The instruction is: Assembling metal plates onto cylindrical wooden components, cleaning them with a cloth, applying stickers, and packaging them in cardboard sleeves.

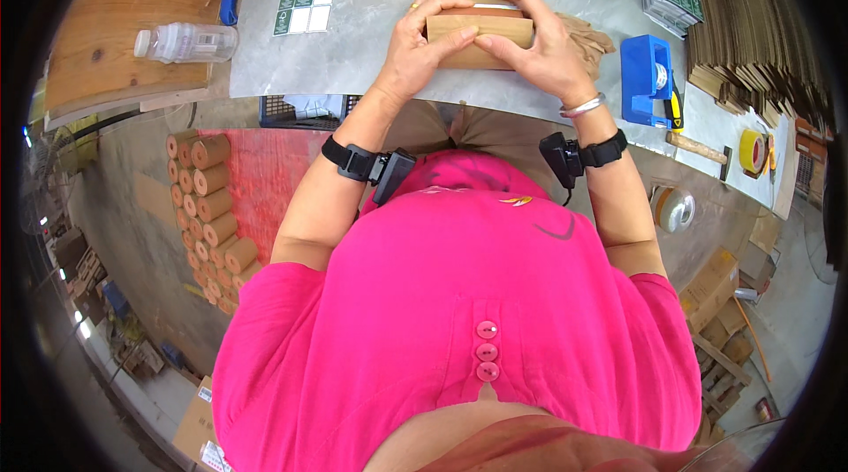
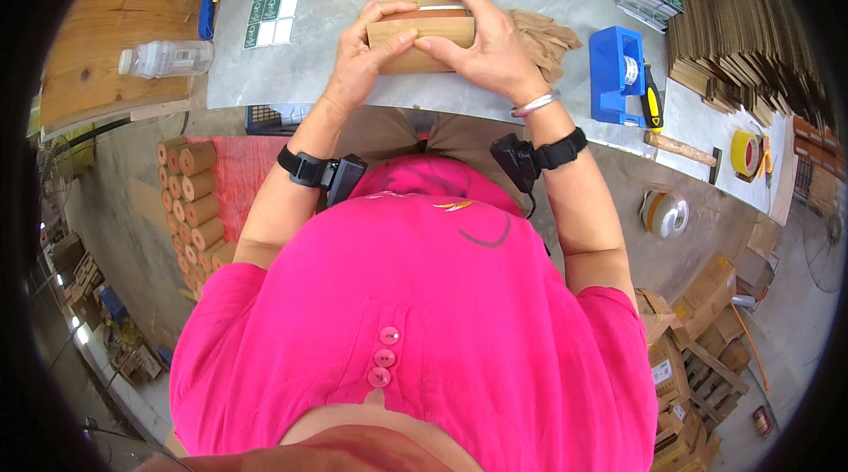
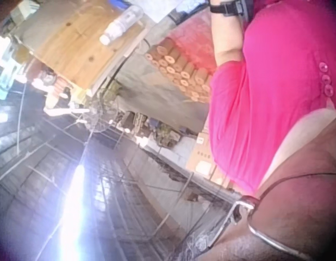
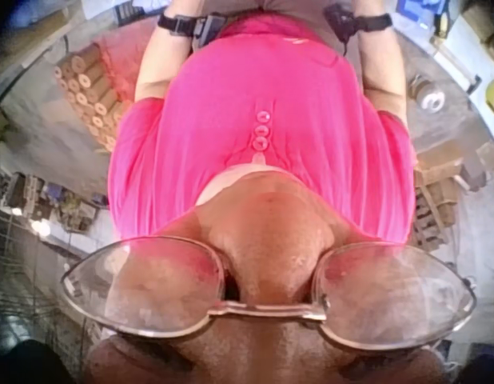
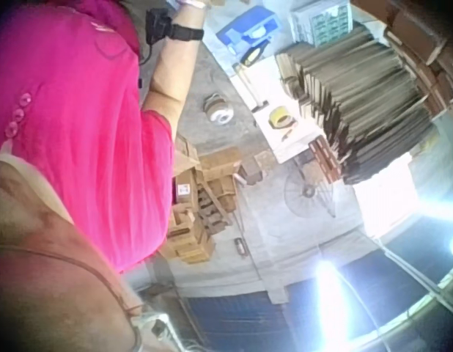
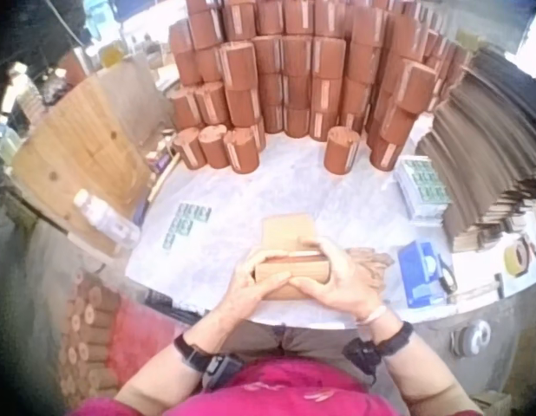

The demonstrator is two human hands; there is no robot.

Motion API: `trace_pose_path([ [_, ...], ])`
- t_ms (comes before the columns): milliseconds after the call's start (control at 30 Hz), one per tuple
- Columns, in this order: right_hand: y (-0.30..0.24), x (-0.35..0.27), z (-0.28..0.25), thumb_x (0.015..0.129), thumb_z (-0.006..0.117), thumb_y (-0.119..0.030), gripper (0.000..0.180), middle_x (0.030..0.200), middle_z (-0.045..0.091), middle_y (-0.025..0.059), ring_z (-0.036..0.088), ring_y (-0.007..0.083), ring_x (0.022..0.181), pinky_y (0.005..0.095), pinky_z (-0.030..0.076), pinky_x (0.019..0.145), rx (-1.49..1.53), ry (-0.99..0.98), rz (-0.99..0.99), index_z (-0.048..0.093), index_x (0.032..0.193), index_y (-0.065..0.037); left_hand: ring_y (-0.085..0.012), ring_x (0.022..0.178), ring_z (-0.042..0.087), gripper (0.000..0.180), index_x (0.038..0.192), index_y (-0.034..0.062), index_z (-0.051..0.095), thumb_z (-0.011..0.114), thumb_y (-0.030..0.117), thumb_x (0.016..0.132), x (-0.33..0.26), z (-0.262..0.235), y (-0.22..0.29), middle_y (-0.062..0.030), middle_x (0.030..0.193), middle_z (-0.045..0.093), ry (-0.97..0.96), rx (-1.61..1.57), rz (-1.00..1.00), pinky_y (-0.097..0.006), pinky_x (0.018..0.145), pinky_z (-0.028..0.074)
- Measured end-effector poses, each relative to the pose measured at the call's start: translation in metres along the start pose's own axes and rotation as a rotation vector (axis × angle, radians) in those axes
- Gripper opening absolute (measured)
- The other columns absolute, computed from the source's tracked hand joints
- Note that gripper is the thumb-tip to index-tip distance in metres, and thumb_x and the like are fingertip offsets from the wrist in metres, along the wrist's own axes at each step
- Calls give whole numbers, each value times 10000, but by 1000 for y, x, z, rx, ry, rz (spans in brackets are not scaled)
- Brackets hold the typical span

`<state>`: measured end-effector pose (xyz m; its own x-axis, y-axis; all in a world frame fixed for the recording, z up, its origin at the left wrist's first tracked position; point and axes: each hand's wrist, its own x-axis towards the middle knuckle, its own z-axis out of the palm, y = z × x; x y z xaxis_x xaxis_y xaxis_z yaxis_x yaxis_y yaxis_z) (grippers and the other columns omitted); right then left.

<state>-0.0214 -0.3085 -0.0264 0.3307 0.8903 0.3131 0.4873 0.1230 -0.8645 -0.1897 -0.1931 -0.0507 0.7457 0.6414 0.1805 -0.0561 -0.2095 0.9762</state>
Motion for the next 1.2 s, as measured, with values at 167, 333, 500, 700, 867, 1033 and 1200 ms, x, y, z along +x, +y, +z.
trace_pose_path([
  [167, 8, -9, 12, 858, 744, -270, 386, 1059, 689, 136, 659, 229, 976, 333, 505, 867, 152, -32, 132, 613, 1117, -17, -166, 1117, 552, 295, 1152, 44, 669, 698, 151, 878, 0, 5, -2, -58, 1168, 593, 3, -67, -18, -293, 963, 436],
  [333, 5, -9, 15, 869, 734, -272, 384, 1043, 691, 133, 655, 206, 974, 317, 503, 858, 185, 10, 157, 619, 1122, -7, -166, 1123, 566, 229, 1121, 32, 691, 651, 105, 908, 1, 8, -4, -79, 1190, 629, 66, -83, -25, -291, 971, 435],
  [500, 4, -15, 21, 885, 708, -256, 403, 1057, 691, 132, 651, 214, 1002, 328, 496, 876, 192, 71, 123, 597, 1182, -9, -155, 1100, 576, 188, 1087, 21, 699, 626, 94, 930, -4, 14, 0, -79, 1172, 643, 99, -190, -107, -284, 962, 441],
  [700, 3, -11, 24, 952, 592, -247, 388, 1036, 695, 140, 656, 247, 1011, 347, 492, 888, 156, 93, 197, 551, 1254, -6, -123, 1014, 602, 165, 1047, 5, 707, 622, 96, 938, -8, 18, 0, -65, 1076, 688, 185, -315, -229, -266, 889, 471],
  [867, 3, -11, 24, 964, 559, -231, 376, 1011, 704, 146, 660, 258, 1013, 356, 495, 883, 141, 89, 183, 546, 1265, -6, -104, 908, 623, 166, 1034, 2, 710, 635, 112, 935, -5, 17, 8, -59, 1010, 701, 179, -363, -297, -258, 817, 491],
  [1033, -2, -8, 21, 884, 679, -229, 456, 1085, 664, 161, 610, 344, 1036, 421, 464, 919, -396, 223, -37, 552, 1257, 0, -84, 821, 612, 152, 940, 13, 735, 658, 143, 918, 2, 17, 10, -28, 883, 700, 209, -265, -381, -250, 736, 491],
  [1200, -58, -37, 27, 713, 798, -228, 600, 1242, 564, 132, 522, 334, 1167, 453, 403, 1002, -626, 44, -254, 568, 1231, -32, -76, 787, 597, 162, 902, 19, 743, 656, 155, 916, 2, 15, 10, -15, 845, 688, 230, -193, -359, -248, 706, 481],
])
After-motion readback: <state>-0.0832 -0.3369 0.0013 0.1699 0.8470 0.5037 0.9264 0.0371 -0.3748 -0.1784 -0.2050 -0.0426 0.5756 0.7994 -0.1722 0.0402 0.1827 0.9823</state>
